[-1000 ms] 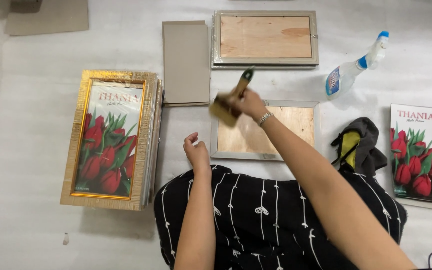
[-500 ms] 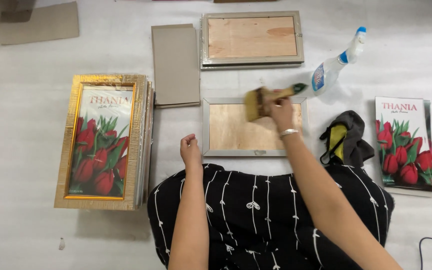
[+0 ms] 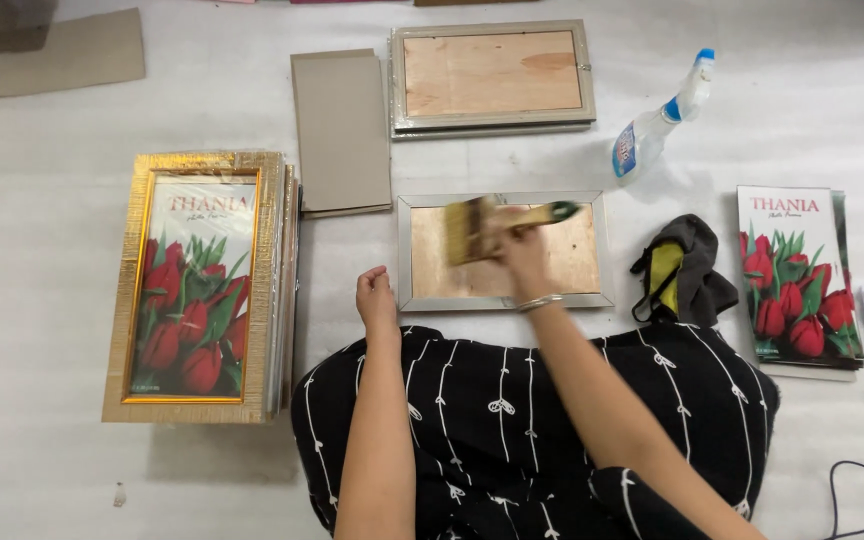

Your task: Cleaning a picture frame with a cloth and then assembling it with backing materials and using a brush.

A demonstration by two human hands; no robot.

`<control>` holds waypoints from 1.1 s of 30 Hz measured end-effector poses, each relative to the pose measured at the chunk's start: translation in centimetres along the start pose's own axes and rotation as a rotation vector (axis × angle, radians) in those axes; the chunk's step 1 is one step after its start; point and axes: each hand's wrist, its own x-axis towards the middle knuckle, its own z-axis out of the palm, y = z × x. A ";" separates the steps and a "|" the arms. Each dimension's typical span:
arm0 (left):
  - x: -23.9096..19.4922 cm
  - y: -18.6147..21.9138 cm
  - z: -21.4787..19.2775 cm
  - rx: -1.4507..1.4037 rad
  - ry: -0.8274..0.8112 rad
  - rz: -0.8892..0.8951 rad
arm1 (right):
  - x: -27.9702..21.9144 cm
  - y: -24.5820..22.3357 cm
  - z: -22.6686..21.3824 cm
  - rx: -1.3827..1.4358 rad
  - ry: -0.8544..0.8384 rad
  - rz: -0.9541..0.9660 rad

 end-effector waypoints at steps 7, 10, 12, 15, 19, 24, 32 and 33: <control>0.4 -0.3 -0.1 -0.025 0.016 -0.018 | 0.3 5.3 4.1 0.120 -0.179 0.225; 0.4 -0.3 0.1 -0.023 0.014 -0.003 | 1.5 4.5 -1.5 -0.293 -0.064 0.113; -1.1 1.1 0.0 -0.055 0.000 -0.025 | 2.6 4.1 -7.0 -0.299 0.095 -0.001; -0.4 0.4 0.5 -0.046 -0.012 -0.041 | 5.0 6.6 -16.2 -0.267 0.299 -0.250; -0.5 0.5 0.7 -0.009 -0.033 -0.037 | 5.9 5.4 -20.1 -0.649 0.651 -0.198; -1.3 1.6 0.3 -0.028 -0.025 -0.054 | 0.0 2.5 -8.7 -0.185 0.157 -0.159; -0.1 0.6 -0.5 -0.086 0.001 -0.081 | -4.6 8.3 4.3 -0.018 -0.226 0.029; -0.4 0.8 -0.4 -0.097 0.012 -0.079 | -4.9 8.1 3.9 -0.026 -0.233 0.040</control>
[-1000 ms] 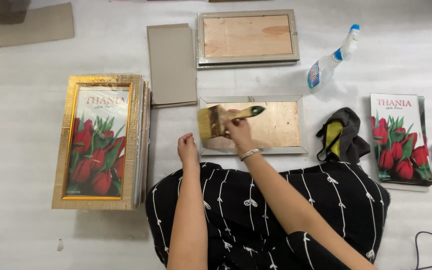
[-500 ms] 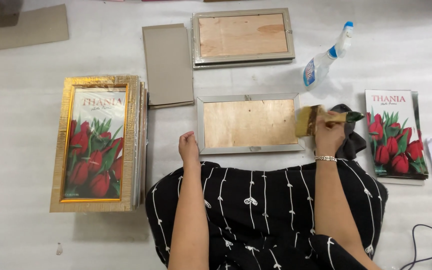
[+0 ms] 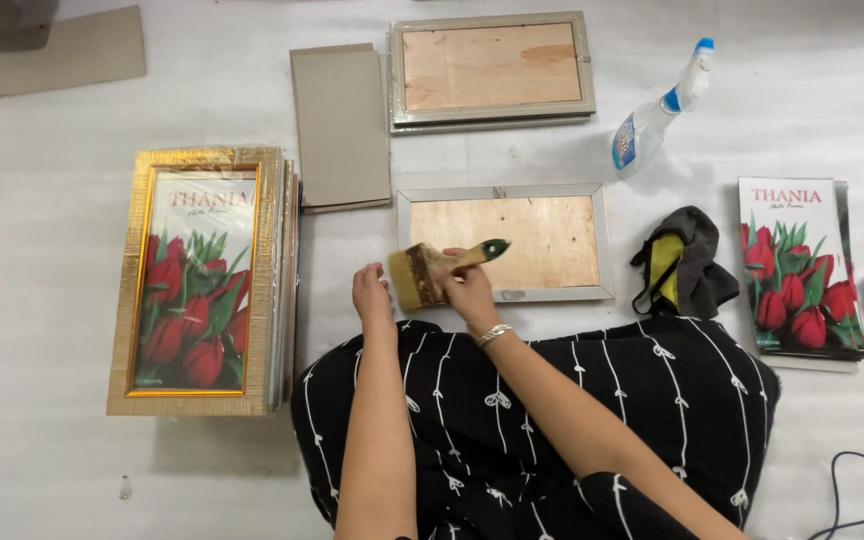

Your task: Cleaning a picture frame with a cloth and then assembling it with backing materials and using a brush.

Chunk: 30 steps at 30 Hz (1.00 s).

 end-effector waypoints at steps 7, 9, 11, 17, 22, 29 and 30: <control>3.1 -2.8 0.9 0.052 -0.007 0.042 | -0.3 -4.6 -16.4 -0.209 0.155 -0.070; 3.4 -3.1 1.1 0.017 -0.018 0.022 | 0.9 -5.2 -22.3 -0.267 0.352 -0.065; 3.5 -3.5 0.9 0.042 -0.026 0.017 | 3.1 -3.5 -28.1 -0.379 0.468 -0.131; 5.8 -6.3 0.9 0.220 -0.107 -0.001 | 4.3 -7.2 -30.7 -0.644 0.591 -0.379; 4.2 -4.6 -0.1 0.355 -0.178 0.002 | 7.9 -1.3 -33.3 -1.117 0.341 -0.777; 3.6 -4.0 -0.4 0.366 -0.234 -0.009 | 7.9 -0.8 -35.9 -1.752 0.325 -0.846; 3.0 -3.5 -0.2 0.361 -0.243 -0.015 | 7.9 -0.6 -36.7 -1.811 0.226 -0.810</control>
